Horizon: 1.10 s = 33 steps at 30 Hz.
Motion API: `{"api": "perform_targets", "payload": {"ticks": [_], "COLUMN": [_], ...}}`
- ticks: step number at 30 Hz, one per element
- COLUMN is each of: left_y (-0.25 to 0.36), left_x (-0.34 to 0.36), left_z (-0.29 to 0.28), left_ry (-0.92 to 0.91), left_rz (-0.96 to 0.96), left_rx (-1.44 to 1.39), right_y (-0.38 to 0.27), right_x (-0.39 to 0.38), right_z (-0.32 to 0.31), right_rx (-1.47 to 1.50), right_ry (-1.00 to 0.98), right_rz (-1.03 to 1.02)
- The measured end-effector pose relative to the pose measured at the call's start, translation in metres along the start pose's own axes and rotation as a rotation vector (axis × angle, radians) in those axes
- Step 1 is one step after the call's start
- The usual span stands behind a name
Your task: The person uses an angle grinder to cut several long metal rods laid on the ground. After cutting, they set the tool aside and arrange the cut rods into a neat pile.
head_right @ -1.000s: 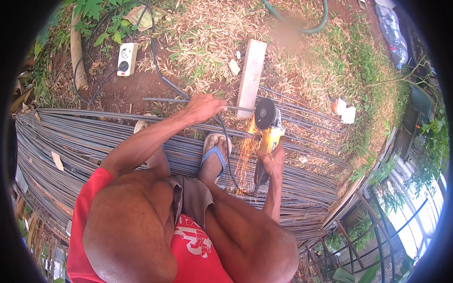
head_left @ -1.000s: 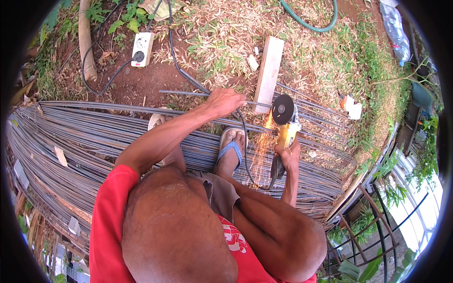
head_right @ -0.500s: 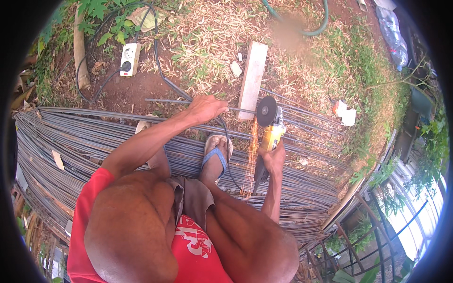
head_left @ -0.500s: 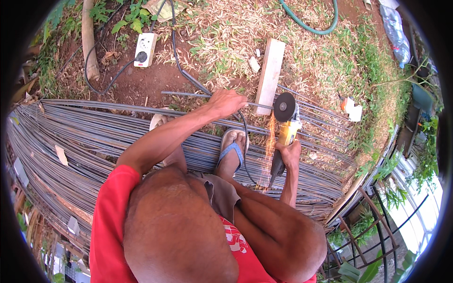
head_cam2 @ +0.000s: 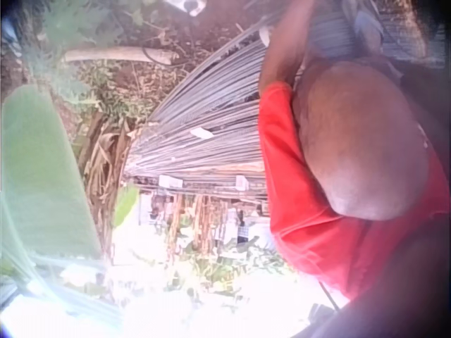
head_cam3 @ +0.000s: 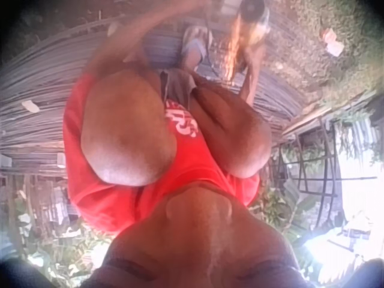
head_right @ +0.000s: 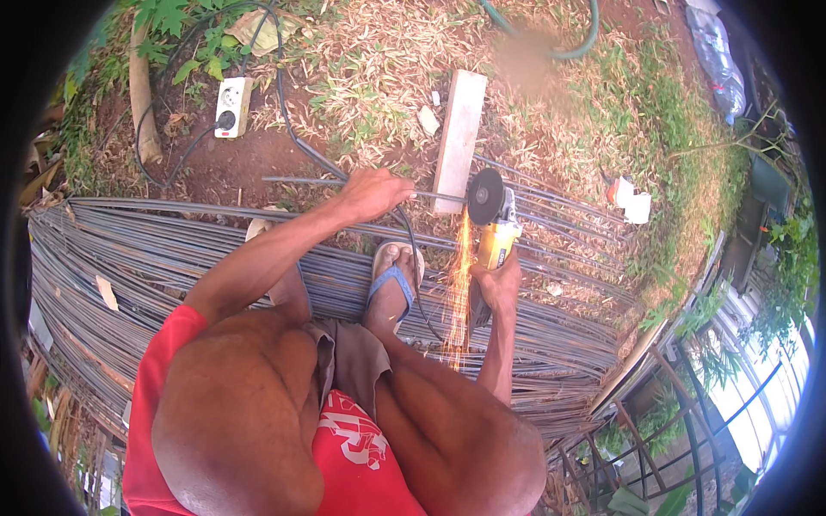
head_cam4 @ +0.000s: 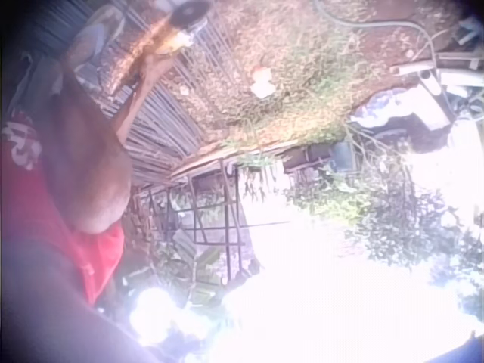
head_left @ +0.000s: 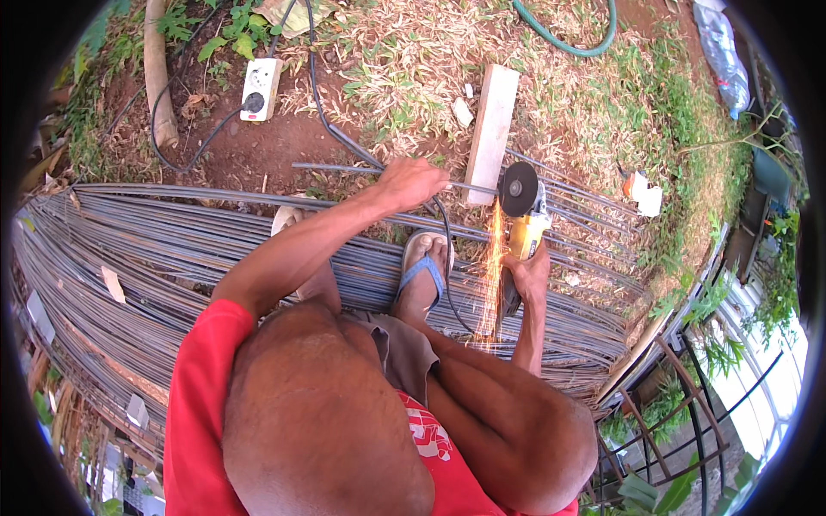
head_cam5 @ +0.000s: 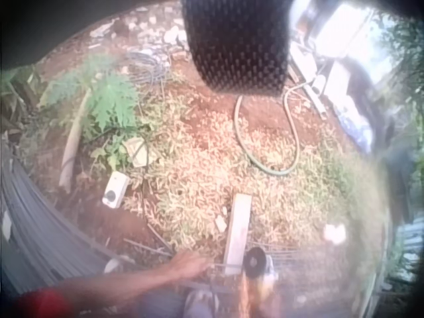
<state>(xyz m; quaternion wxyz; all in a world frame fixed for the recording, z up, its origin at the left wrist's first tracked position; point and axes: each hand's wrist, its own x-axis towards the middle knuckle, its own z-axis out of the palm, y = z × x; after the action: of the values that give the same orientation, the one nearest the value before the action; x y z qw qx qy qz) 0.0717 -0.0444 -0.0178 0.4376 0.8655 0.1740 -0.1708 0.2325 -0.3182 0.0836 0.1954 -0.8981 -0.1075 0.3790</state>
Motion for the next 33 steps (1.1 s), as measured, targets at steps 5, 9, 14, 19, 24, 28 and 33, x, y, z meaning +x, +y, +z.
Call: {"api": "perform_targets", "payload": {"ticks": [5, 9, 14, 19, 24, 28, 33], "left_y": [0.0, 0.004, 0.0, -0.004, -0.011, -0.023, -0.01], "left_x": [-0.002, 0.002, 0.001, 0.011, 0.019, 0.02, 0.016], "left_z": [-0.004, -0.008, -0.014, -0.011, -0.006, 0.003, -0.009], "left_ry": [0.01, -0.073, -0.1, -0.156, -0.219, -0.15, -0.151], "left_rz": [0.01, -0.036, -0.029, -0.006, -0.015, 0.053, 0.036], "left_rx": [-0.029, -0.049, -0.091, -0.13, -0.163, -0.151, -0.117], "right_y": [0.011, 0.011, 0.006, 0.005, 0.011, 0.014, 0.003], "right_x": [-0.002, -0.01, -0.012, -0.021, -0.019, -0.014, -0.009], "right_z": [0.002, 0.003, 0.006, 0.006, 0.006, 0.009, 0.01], "right_rx": [-0.074, 0.016, 0.015, 0.063, 0.017, 0.01, 0.041], "right_ry": [0.025, 0.028, 0.013, 0.025, 0.026, 0.019, 0.057], "right_rz": [-0.049, -0.036, -0.038, -0.044, -0.015, -0.036, -0.018]}}
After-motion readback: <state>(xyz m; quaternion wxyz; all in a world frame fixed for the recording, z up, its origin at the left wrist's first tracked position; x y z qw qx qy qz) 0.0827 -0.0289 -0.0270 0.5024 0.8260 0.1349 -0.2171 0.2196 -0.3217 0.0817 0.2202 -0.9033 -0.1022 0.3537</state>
